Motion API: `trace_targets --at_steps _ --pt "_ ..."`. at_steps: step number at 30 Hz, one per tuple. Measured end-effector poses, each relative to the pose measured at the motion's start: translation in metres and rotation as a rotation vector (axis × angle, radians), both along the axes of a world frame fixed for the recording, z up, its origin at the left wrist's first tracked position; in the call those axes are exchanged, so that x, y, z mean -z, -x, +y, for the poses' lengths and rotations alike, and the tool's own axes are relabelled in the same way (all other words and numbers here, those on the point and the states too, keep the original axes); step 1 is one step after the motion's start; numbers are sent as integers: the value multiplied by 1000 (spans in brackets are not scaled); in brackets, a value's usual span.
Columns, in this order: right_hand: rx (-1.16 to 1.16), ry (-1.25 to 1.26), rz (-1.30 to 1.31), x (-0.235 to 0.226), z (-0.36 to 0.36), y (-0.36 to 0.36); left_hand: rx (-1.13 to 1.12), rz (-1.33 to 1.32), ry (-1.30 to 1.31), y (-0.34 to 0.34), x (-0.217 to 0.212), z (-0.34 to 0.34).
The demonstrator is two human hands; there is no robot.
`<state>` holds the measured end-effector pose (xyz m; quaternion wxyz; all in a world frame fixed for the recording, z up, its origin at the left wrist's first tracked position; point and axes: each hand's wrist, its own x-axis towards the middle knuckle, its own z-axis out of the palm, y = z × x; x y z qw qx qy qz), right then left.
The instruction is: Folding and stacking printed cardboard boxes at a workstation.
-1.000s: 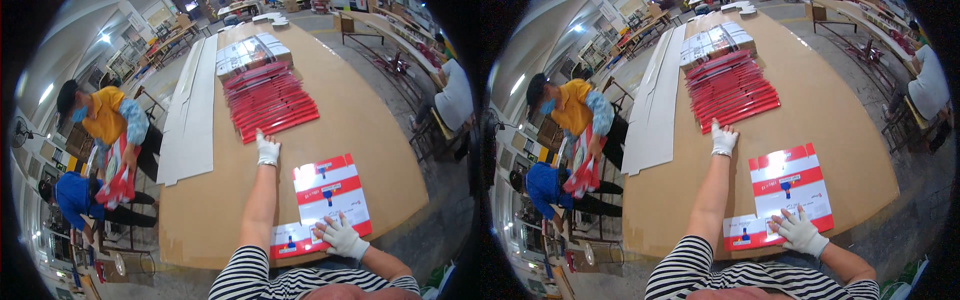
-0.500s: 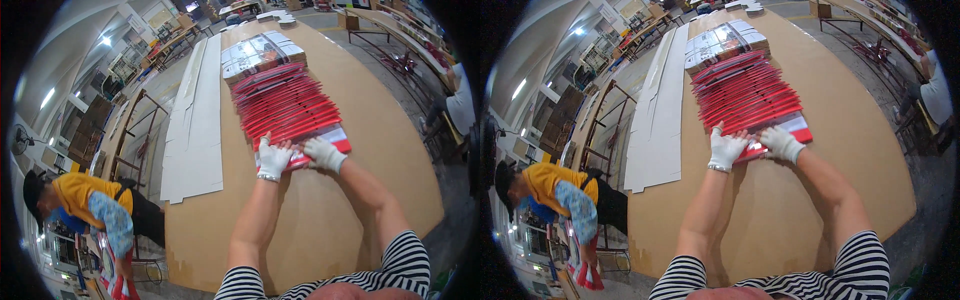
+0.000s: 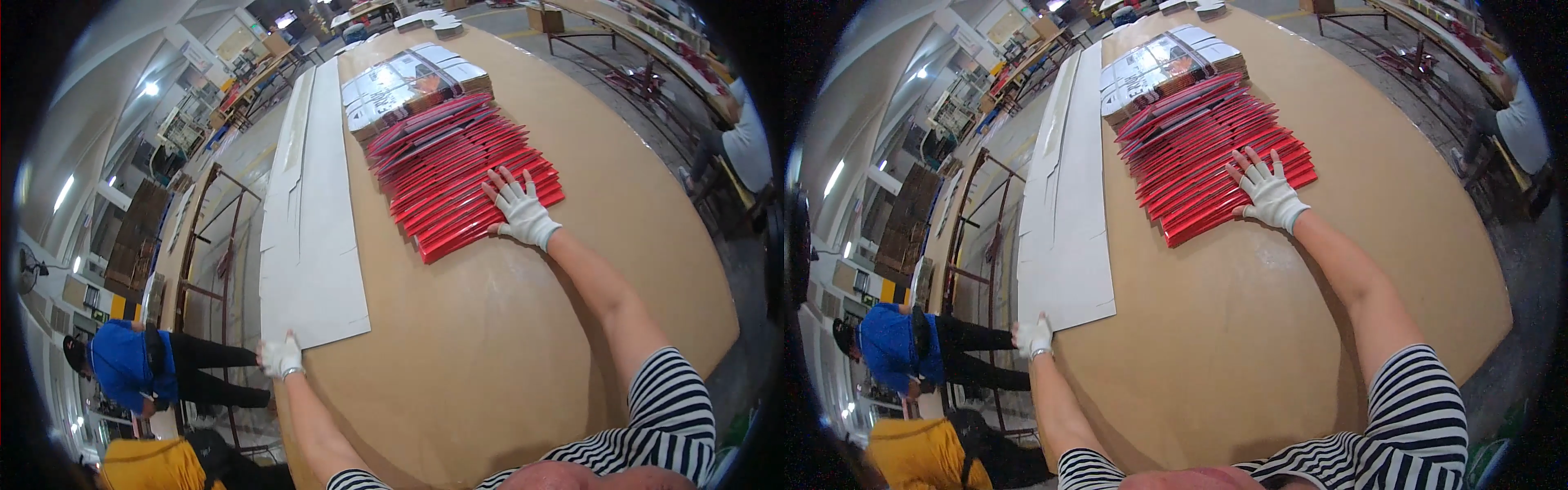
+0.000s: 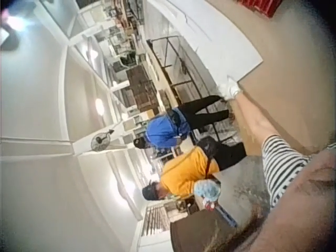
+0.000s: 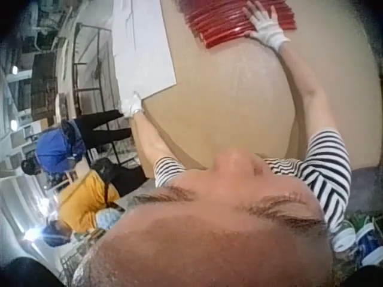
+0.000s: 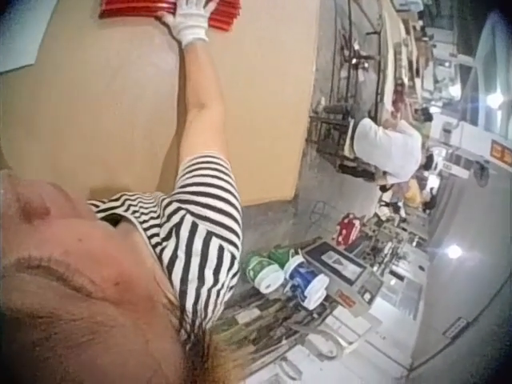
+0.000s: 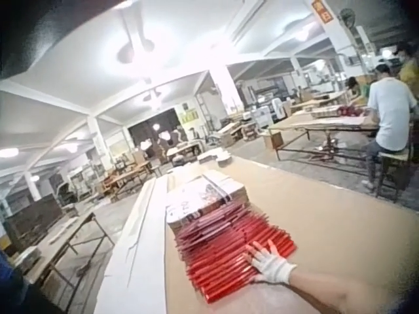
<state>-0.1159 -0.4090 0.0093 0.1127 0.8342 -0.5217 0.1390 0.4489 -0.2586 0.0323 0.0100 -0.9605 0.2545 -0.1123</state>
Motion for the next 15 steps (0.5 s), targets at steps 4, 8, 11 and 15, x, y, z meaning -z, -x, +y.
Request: trace_targets --at_steps 4,8,11,15 --pt "3 45 -76 8 37 -8 -232 236 92 -29 -1 30" --pt "-121 -114 -159 6 128 -1 -154 308 260 -68 7 45" --pt "-155 -66 -140 -3 193 18 -64 285 363 -75 24 38" --pt "-169 -162 -184 -9 253 37 -35 362 359 -96 37 33"
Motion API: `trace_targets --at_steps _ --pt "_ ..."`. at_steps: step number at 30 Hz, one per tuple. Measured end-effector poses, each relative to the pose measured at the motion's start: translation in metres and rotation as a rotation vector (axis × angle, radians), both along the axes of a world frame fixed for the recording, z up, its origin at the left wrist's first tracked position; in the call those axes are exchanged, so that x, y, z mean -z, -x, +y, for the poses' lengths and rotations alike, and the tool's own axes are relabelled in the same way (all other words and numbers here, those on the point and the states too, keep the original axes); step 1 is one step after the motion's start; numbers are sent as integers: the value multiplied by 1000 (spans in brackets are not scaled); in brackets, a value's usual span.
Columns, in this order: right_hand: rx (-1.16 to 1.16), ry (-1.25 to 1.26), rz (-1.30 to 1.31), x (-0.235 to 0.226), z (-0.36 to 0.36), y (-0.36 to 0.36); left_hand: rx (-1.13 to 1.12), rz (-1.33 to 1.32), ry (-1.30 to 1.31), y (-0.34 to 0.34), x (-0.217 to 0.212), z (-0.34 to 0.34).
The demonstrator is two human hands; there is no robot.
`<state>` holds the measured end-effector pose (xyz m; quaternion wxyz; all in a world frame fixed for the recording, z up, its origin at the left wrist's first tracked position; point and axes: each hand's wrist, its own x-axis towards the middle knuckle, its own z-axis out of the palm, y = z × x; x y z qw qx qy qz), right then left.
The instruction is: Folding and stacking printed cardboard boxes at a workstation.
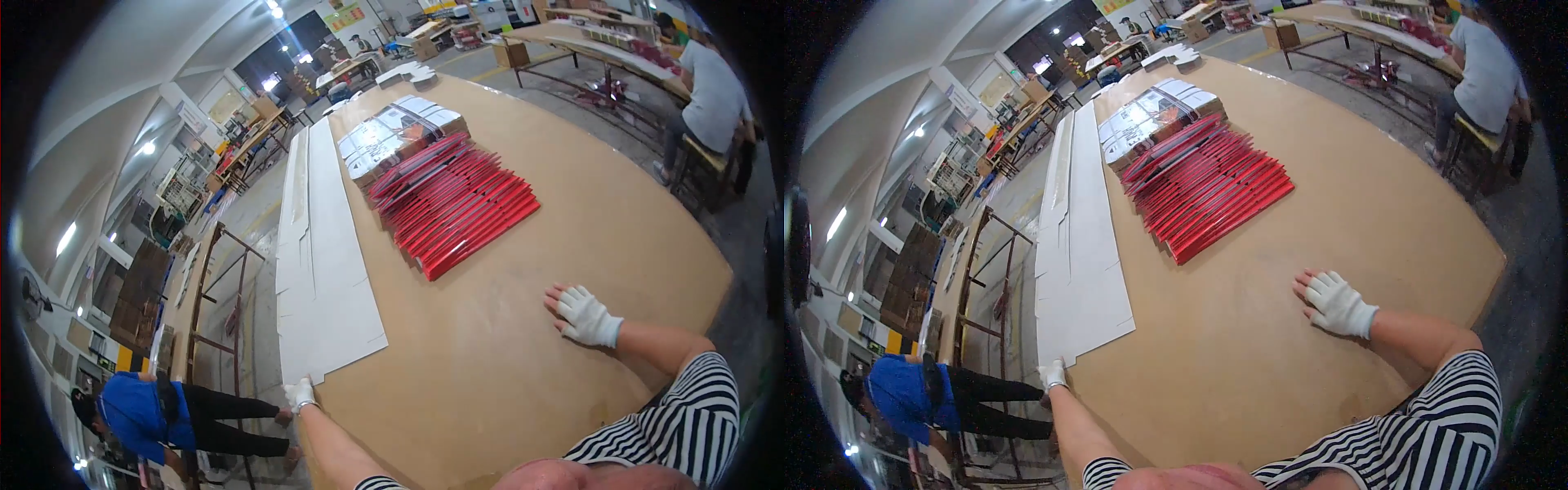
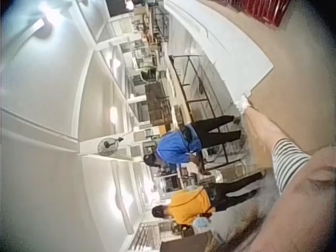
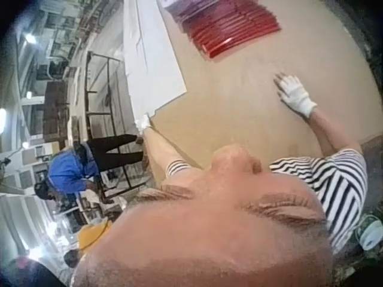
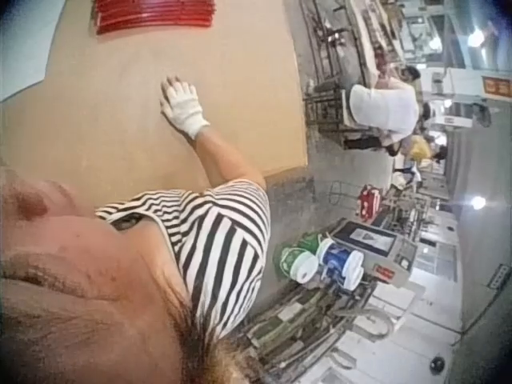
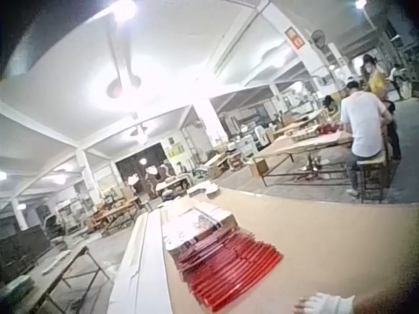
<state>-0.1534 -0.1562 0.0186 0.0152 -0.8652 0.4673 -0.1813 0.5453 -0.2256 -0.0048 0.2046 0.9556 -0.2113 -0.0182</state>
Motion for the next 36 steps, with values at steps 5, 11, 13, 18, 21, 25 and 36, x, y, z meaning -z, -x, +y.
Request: trace_targets --at_steps 5,11,13,18,21,25,36 --pt "58 0 6 -7 43 8 112 6 -18 5 2 -12" --pt "17 56 39 -8 41 -1 57 20 679 28 -10 11" --pt "-33 -13 -31 -7 47 -10 240 399 1220 57 -21 18" --pt "-421 76 -332 -84 82 -100 787 648 1037 292 -70 137" --pt "-487 93 -375 -102 106 -123 941 1077 944 408 -69 210" --pt "-411 -389 -599 -49 103 -86 1444 447 573 459 -54 244" --pt "-355 -405 38 -48 82 -75 1170 696 567 477 -26 252"
